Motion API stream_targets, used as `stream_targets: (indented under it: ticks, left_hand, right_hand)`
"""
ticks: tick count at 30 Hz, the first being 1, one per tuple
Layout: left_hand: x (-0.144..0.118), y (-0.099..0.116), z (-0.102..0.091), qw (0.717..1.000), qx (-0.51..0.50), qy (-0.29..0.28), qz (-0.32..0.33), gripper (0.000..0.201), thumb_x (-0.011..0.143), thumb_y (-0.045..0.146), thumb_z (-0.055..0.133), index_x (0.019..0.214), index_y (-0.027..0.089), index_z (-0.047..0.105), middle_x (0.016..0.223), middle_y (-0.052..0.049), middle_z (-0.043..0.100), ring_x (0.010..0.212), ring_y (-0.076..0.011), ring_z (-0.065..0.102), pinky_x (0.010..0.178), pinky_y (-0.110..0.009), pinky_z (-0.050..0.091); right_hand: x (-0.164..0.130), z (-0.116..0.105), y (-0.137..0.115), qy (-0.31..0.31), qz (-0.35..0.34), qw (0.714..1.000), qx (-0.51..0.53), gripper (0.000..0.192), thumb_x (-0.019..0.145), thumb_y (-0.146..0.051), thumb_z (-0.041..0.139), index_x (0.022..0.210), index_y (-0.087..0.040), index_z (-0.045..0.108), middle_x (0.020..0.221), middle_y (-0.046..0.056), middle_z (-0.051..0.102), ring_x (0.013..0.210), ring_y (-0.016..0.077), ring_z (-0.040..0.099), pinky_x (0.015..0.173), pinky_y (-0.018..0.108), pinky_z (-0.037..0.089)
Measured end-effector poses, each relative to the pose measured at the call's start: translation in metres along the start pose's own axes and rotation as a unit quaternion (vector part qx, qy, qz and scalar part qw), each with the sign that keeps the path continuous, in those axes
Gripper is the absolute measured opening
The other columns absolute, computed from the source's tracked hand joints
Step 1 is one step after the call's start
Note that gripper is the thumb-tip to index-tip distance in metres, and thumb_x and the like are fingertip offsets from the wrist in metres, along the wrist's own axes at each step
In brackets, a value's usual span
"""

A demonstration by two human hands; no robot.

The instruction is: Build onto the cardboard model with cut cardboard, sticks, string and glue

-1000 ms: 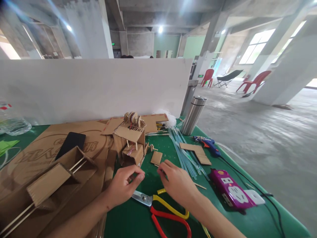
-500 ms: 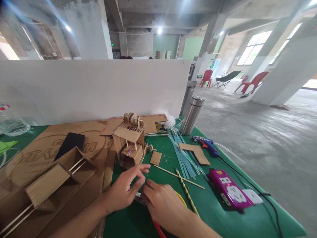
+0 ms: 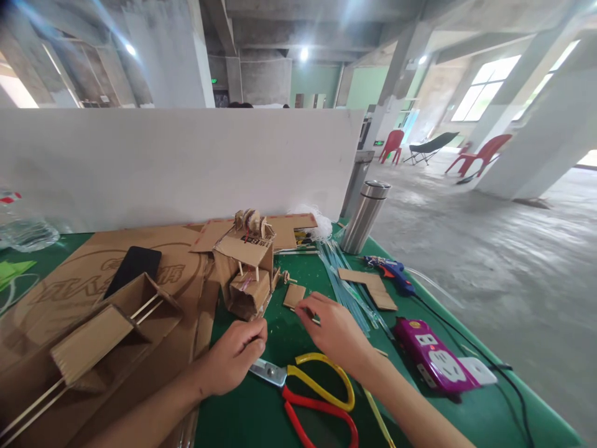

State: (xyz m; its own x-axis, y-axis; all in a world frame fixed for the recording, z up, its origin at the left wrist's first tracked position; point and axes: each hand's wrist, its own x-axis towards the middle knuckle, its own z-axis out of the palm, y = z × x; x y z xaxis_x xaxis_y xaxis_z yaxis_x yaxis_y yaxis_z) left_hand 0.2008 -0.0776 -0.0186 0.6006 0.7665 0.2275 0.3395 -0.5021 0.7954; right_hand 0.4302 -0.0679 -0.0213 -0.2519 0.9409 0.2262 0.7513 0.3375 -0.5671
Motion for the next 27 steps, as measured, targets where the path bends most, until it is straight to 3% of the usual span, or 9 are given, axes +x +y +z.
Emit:
stream_targets:
  ticks: [3, 7, 10, 12, 16, 19, 23, 27]
  left_hand:
    - [0.002, -0.002, 0.003, 0.999, 0.046, -0.014, -0.022, 0.02, 0.088, 0.016, 0.041, 0.07, 0.022, 0.041, 0.062, 0.004, 0.045, 0.058, -0.013, 0.046, 0.056, -0.025, 0.031]
    - [0.006, -0.008, 0.007, 0.992, 0.112, -0.043, -0.031, 0.016, 0.077, 0.011, 0.051, 0.066, 0.021, 0.046, 0.063, 0.002, 0.05, 0.064, -0.0161, 0.05, 0.063, -0.028, 0.034]
    - [0.007, -0.01, 0.009, 0.987, 0.143, -0.062, -0.032, 0.015, 0.072, 0.01, 0.055, 0.063, 0.02, 0.049, 0.063, 0.001, 0.053, 0.067, -0.0175, 0.052, 0.065, -0.028, 0.036]
    - [0.007, -0.011, 0.009, 0.985, 0.156, -0.062, -0.034, 0.014, 0.073, 0.011, 0.055, 0.064, 0.02, 0.051, 0.064, 0.0, 0.056, 0.068, -0.0179, 0.054, 0.066, -0.028, 0.038]
    - [0.006, -0.009, 0.008, 0.984, 0.168, -0.049, -0.024, 0.011, 0.079, 0.014, 0.055, 0.07, 0.02, 0.059, 0.072, -0.002, 0.065, 0.076, -0.0206, 0.061, 0.073, -0.031, 0.045]
    - [0.006, -0.008, 0.007, 0.985, 0.165, -0.039, -0.011, 0.014, 0.084, 0.017, 0.053, 0.084, 0.019, 0.068, 0.083, -0.005, 0.073, 0.083, -0.0226, 0.066, 0.079, -0.034, 0.05]
    - [0.005, -0.011, 0.006, 0.987, 0.161, -0.02, 0.008, 0.04, 0.083, 0.007, 0.047, 0.112, 0.021, 0.071, 0.109, -0.005, 0.077, 0.099, -0.0223, 0.071, 0.088, -0.034, 0.054]
    - [0.004, -0.016, 0.008, 0.984, 0.176, 0.018, 0.008, 0.042, 0.085, 0.007, 0.047, 0.115, 0.024, 0.072, 0.116, -0.004, 0.076, 0.102, -0.0224, 0.073, 0.089, -0.034, 0.056]
  right_hand:
    - [0.012, -0.001, -0.007, 0.023, 0.04, 0.992, 0.117, 0.038, 0.095, -0.047, 0.045, 0.091, -0.02, 0.07, 0.083, 0.006, 0.07, 0.073, 0.02, 0.062, 0.063, 0.03, 0.047]
    - [0.024, 0.007, -0.032, -0.028, 0.042, 0.968, 0.247, 0.039, 0.09, -0.052, 0.052, 0.096, -0.018, 0.071, 0.089, 0.006, 0.072, 0.08, 0.0203, 0.064, 0.066, 0.028, 0.049]
    - [0.028, 0.012, -0.041, -0.03, 0.014, 0.977, 0.209, 0.035, 0.092, -0.046, 0.049, 0.081, -0.018, 0.068, 0.078, 0.004, 0.068, 0.075, 0.0188, 0.062, 0.067, 0.027, 0.048]
    - [0.029, 0.014, -0.037, -0.026, -0.01, 0.993, 0.115, 0.034, 0.095, -0.039, 0.046, 0.077, -0.019, 0.066, 0.075, 0.003, 0.067, 0.075, 0.0181, 0.062, 0.068, 0.027, 0.047]
    - [0.027, 0.021, -0.015, -0.047, -0.006, 0.997, -0.06, 0.026, 0.094, -0.021, 0.046, 0.083, -0.018, 0.07, 0.092, 0.008, 0.071, 0.084, 0.021, 0.067, 0.072, 0.029, 0.046]
    - [0.024, 0.026, 0.002, -0.062, 0.007, 0.995, -0.073, 0.024, 0.092, -0.016, 0.049, 0.085, -0.018, 0.072, 0.093, 0.01, 0.073, 0.085, 0.0232, 0.069, 0.072, 0.03, 0.046]
    - [0.026, 0.026, 0.013, -0.049, 0.016, 0.997, -0.049, 0.024, 0.093, -0.021, 0.05, 0.088, -0.018, 0.074, 0.093, 0.01, 0.074, 0.088, 0.0238, 0.07, 0.076, 0.031, 0.049]
    - [0.027, 0.021, 0.015, -0.015, 0.013, 1.0, 0.006, 0.027, 0.094, -0.032, 0.05, 0.099, -0.019, 0.074, 0.102, 0.009, 0.075, 0.091, 0.0224, 0.07, 0.082, 0.032, 0.052]
